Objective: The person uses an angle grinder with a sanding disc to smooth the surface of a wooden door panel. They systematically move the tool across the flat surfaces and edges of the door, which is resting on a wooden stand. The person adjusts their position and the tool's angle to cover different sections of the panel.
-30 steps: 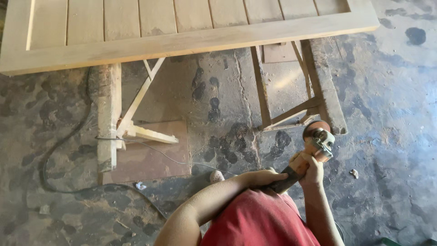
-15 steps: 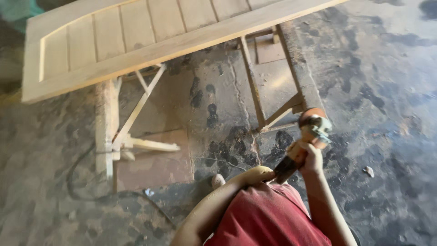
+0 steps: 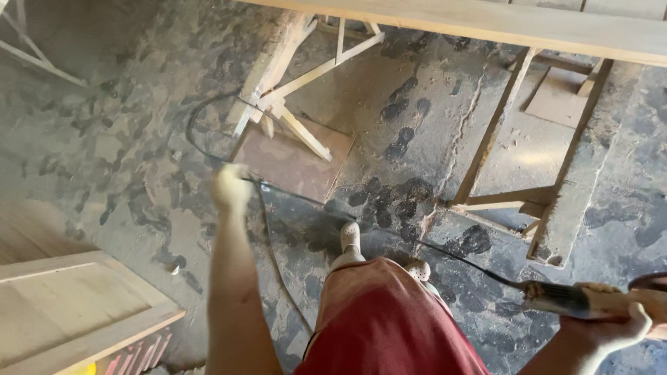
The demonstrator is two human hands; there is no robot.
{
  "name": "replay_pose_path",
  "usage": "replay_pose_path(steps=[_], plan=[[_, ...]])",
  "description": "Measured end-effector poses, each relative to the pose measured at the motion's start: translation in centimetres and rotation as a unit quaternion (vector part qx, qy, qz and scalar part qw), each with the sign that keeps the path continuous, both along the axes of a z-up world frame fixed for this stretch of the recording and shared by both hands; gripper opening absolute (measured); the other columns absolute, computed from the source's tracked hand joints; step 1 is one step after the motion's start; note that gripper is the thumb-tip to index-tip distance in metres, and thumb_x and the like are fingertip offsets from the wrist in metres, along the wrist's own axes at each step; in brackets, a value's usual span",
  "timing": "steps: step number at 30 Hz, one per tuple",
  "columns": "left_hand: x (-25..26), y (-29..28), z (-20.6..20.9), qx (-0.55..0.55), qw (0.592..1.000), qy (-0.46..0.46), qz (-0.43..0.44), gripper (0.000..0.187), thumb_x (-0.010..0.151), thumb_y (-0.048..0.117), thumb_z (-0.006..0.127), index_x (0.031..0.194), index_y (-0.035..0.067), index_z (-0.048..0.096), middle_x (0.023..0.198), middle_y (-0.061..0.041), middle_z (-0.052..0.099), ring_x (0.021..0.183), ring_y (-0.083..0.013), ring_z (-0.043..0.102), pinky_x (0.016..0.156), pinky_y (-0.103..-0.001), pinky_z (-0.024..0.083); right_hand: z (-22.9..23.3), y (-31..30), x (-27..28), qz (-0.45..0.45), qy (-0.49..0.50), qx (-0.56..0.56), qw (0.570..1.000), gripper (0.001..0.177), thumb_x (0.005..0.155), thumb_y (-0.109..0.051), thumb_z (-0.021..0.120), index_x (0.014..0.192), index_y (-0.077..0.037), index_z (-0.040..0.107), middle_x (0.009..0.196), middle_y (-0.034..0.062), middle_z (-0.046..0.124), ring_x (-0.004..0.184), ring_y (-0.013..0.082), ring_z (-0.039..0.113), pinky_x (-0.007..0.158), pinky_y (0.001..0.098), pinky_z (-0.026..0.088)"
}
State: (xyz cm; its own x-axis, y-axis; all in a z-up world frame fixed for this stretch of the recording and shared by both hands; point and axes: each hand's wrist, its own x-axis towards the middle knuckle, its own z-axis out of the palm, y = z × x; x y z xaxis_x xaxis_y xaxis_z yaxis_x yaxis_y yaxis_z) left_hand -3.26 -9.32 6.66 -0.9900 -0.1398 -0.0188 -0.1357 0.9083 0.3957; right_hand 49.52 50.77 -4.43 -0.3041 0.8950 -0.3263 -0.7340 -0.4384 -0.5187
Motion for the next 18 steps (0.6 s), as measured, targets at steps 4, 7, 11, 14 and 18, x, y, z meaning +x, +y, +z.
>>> replay_pose_path(steps=[4,7,11,14,18], plan=[[-1.0,-12.1,4.0,0.099,0.956,0.145,0.234,0.024,0.09,0.029,0.059,0.098,0.011,0.074,0.096,-0.011,0.069,0.091,-0.027,0.066,0.083,-0.037,0.054,-0.4,-0.2,0.9,-0.002,-0.036,0.084,0.996,0.044,0.093,-0.034,0.075,0.124,-0.009,0.057,0.098,0.0038,0.06,0.084,0.0178,0.065,0.084,0.0304,0.063],[0.4,-19.7,5.0,0.268,0.861,0.245,0.356,0.036,0.091,0.042,0.052,0.092,0.011,0.07,0.088,-0.01,0.065,0.084,-0.026,0.063,0.078,-0.037,0.054,-0.3,-1.0,0.8,-0.019,0.002,0.103,0.995,0.052,0.092,-0.029,0.075,0.138,-0.014,0.057,0.106,0.0041,0.062,0.088,0.0186,0.066,0.088,0.0305,0.064],[3.5,-25.1,3.6,0.514,0.645,0.384,0.416,0.055,0.093,0.06,0.043,0.084,0.009,0.065,0.079,-0.009,0.06,0.076,-0.0245,0.058,0.073,-0.036,0.055,0.5,-2.6,0.7,0.002,0.037,0.106,0.994,0.044,0.094,-0.027,0.072,0.133,-0.016,0.055,0.104,0.0021,0.059,0.091,0.0183,0.067,0.092,0.0304,0.064],[6.7,-27.1,1.9,0.601,0.507,0.459,0.414,0.07,0.094,0.073,0.037,0.078,0.009,0.061,0.072,-0.008,0.055,0.069,-0.0234,0.054,0.068,-0.036,0.055,1.8,-3.9,0.6,0.006,0.038,0.053,0.998,0.044,0.09,-0.026,0.073,0.13,-0.014,0.058,0.101,0.0024,0.058,0.09,0.0198,0.068,0.092,0.0324,0.065],[10.5,-29.4,-1.5,0.607,0.463,0.478,0.433,0.074,0.096,0.075,0.036,0.073,0.007,0.058,0.069,-0.008,0.051,0.067,-0.0246,0.051,0.067,-0.036,0.054,3.4,-5.4,1.8,0.008,-0.017,0.05,0.999,0.067,0.083,-0.027,0.071,0.146,-0.012,0.058,0.109,0.0068,0.065,0.087,0.0234,0.067,0.084,0.0368,0.061]])
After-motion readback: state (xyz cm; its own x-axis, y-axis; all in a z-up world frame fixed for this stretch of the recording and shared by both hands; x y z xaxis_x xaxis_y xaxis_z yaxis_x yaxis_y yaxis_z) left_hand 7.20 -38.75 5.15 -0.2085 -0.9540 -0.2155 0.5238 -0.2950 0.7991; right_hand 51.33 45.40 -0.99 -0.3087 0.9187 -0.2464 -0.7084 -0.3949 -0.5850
